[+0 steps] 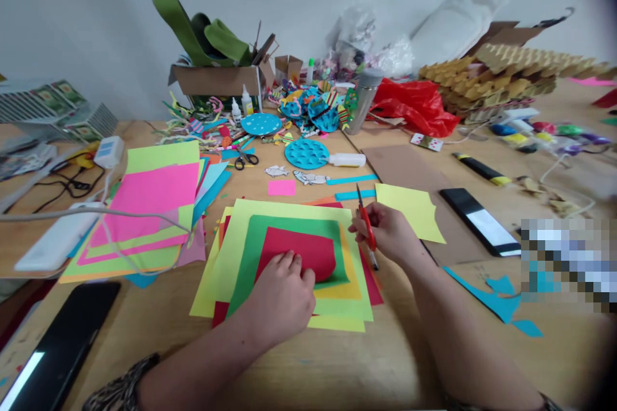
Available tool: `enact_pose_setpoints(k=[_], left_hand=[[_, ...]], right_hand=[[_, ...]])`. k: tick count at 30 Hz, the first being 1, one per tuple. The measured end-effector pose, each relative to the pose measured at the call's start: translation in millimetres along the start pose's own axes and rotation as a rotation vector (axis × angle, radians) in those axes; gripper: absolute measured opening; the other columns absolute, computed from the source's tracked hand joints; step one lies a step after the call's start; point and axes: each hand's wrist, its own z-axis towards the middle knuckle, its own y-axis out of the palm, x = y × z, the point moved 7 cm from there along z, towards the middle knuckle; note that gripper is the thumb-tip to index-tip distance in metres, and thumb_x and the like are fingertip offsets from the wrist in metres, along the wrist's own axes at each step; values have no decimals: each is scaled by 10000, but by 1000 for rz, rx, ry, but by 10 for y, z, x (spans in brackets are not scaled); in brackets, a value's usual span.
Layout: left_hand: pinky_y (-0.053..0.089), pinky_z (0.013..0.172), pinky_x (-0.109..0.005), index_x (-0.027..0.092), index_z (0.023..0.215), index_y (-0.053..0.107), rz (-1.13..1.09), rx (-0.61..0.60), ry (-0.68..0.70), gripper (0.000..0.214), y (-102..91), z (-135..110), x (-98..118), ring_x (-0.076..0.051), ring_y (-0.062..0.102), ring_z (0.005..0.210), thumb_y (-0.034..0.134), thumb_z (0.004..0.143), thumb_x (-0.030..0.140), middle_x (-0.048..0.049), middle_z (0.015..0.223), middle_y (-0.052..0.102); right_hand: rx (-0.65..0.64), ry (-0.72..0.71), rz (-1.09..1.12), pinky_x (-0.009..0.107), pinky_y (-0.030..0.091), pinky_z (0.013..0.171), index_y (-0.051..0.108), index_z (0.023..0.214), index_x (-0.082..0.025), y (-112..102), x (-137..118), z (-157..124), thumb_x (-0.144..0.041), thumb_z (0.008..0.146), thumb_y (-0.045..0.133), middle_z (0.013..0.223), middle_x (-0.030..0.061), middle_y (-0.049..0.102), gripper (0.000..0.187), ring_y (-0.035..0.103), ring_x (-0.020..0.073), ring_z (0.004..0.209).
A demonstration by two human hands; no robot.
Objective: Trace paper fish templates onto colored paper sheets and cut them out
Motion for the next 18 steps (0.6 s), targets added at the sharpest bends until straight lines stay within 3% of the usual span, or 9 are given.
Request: enact_pose_setpoints(k=[5, 10, 13, 18], left_hand=[[540, 883, -427, 130, 851, 668, -69, 226, -3, 189, -153, -10, -32, -284, 654, 1000, 483, 813, 128, -142, 987, 722], [563, 865, -387, 115, 1002, 670, -86, 485, 3, 253, -408, -89, -41, -244, 668, 967, 472, 845, 116, -121, 1022, 724], [553, 898, -384, 100, 1086, 647, -64, 544, 59, 305, -467, -117, -21, -243, 651, 1033, 478, 833, 83, -134, 1100, 702], [527, 947, -432, 83, 1117, 637, -38, 591, 83, 363, -456, -103, -101, -264, 626, 1086, 466, 801, 29, -157, 1132, 684]], right_hand=[[-39, 55, 81, 253, 480, 461, 484, 726, -199, 75, 158, -16, -453, 680, 759, 645, 36, 683, 377, 625, 149, 486], [-74, 10, 57, 233, 411, 463, 502, 698, -193, 162, 127, -26, -494, 674, 757, 604, -7, 621, 396, 564, 123, 504], [-120, 33, 163, 218, 339, 443, 498, 672, -189, 205, 99, -56, -502, 603, 801, 556, -48, 534, 440, 477, 93, 482], [-201, 88, 355, 217, 332, 451, 502, 645, -181, 224, 63, -100, -476, 518, 855, 532, -65, 493, 477, 439, 75, 468]])
